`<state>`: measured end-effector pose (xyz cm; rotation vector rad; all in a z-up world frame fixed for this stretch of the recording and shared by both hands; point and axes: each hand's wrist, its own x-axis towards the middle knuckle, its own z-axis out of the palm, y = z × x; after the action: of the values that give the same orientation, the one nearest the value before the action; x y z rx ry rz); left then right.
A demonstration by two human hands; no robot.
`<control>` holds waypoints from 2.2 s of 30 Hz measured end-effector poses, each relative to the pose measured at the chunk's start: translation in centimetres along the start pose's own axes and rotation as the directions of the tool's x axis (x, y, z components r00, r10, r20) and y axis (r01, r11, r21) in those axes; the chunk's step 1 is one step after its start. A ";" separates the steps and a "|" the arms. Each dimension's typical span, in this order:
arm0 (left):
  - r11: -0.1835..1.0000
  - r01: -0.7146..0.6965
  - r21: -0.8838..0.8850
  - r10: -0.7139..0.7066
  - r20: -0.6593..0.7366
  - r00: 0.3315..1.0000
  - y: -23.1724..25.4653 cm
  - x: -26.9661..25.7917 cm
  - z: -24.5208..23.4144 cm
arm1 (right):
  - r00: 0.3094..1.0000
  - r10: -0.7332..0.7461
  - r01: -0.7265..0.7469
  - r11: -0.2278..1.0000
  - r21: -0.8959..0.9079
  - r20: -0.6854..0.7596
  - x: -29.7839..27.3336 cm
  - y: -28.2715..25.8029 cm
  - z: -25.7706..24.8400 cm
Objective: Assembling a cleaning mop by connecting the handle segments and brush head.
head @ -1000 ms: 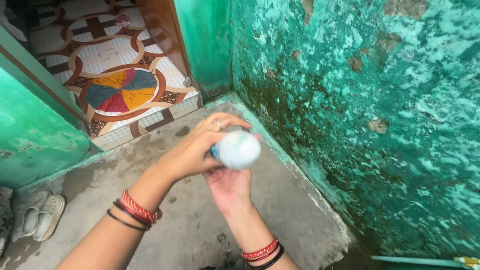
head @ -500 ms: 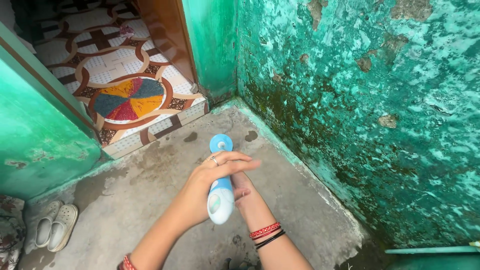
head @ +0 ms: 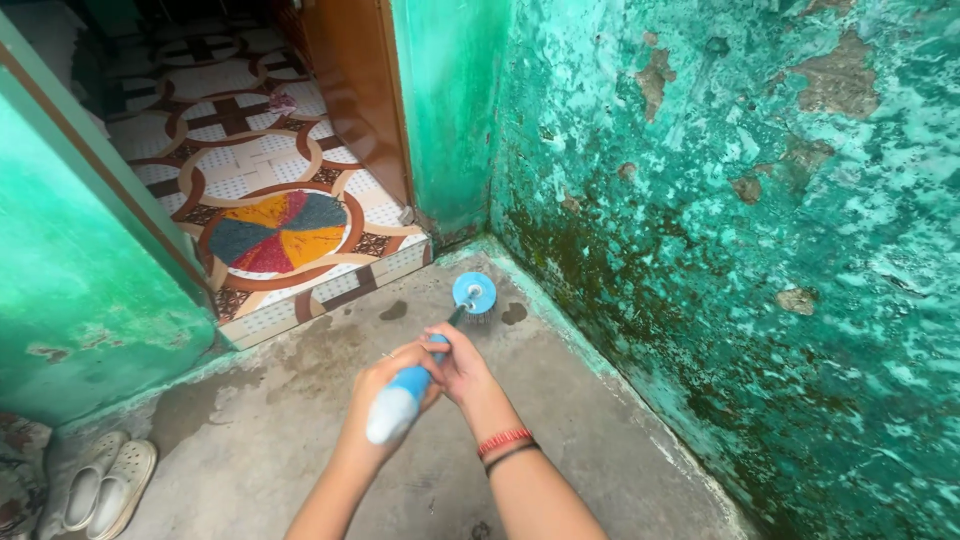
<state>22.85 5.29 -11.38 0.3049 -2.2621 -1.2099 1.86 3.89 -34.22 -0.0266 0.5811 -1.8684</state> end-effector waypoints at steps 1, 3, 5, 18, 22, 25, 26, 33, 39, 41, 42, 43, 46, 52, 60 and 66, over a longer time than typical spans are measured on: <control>1.000 0.000 -0.006 0.000 0.005 1.000 -1.0 0.8 0.1 | 1.000 -0.004 0.004 1.000 0.000 -0.007 2.5 -0.7 -0.6; 0.996 0.069 0.059 -0.067 -0.043 0.997 -3.0 2.3 0.2 | 0.997 0.007 -0.024 0.977 -0.212 -0.080 7.8 -1.8 -1.8; 0.997 0.042 0.061 -0.038 -0.063 0.997 -4.6 4.0 0.5 | 0.995 0.010 -0.025 0.989 -0.146 -0.103 11.7 -2.3 -3.4; 0.994 0.105 -0.033 -0.110 -0.223 0.969 -11.2 10.9 3.0 | 0.972 0.217 -0.233 0.882 -0.411 -0.086 17.9 -7.4 -1.1; 0.971 0.230 -0.066 -0.239 -0.330 0.913 -10.5 8.3 1.1 | 0.942 0.335 -0.315 0.870 -0.378 -0.014 19.1 -2.2 0.2; 0.949 0.314 -0.016 -0.295 -0.397 0.869 -9.3 5.9 -0.9 | 0.921 0.386 -0.364 0.820 -0.441 -0.041 18.5 2.3 2.4; 0.926 0.365 0.093 -0.298 -0.413 0.861 -9.3 5.0 -1.5 | 0.872 0.489 -0.437 0.760 -0.481 -0.019 19.4 4.3 2.3; 0.684 0.597 0.419 -0.409 -0.457 0.790 -6.8 1.4 -4.2 | 0.794 0.603 -0.531 0.630 -0.567 -0.074 17.1 12.6 7.3; 0.690 0.540 0.481 -0.350 -0.432 0.831 -5.1 0.4 -4.0 | 0.750 0.653 -0.521 0.482 -0.705 -0.108 9.5 8.7 14.0; 0.738 0.485 0.470 -0.264 -0.460 0.848 -6.7 -0.5 -2.6 | 0.783 0.621 -0.491 0.580 -0.650 -0.039 9.8 9.2 12.0; 0.775 0.430 0.462 -0.176 -0.495 0.851 -7.5 -0.9 -2.0 | 0.811 0.584 -0.457 0.669 -0.586 0.034 10.0 9.6 11.1; 0.778 0.427 0.462 -0.175 -0.493 0.852 -7.7 -1.0 -1.9 | 0.813 0.581 -0.455 0.670 -0.587 0.033 12.1 10.2 9.3; 0.863 0.330 0.381 -0.086 -0.534 0.841 -8.5 -0.9 -1.8 | 0.852 0.523 -0.432 0.741 -0.514 0.037 16.5 10.0 5.6; 0.957 0.248 -0.151 -0.279 -0.249 0.927 -12.0 0.9 -5.0 | 0.947 0.230 -0.321 0.687 -0.652 -0.224 14.8 2.1 7.8; 0.454 0.605 -0.654 -0.735 0.109 0.669 -10.0 8.7 -6.3 | 0.913 0.206 -0.399 0.628 -0.668 -0.351 15.9 0.9 8.4; 0.121 0.693 -0.711 -0.638 0.479 0.603 -11.4 7.2 -7.7 | 0.852 0.510 -0.407 0.508 -0.760 -0.116 20.5 9.1 1.7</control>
<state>20.66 -9.70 -14.74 0.9542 -1.1220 -2.6882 2.65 -17.30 -41.64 -0.5064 1.1447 -0.9658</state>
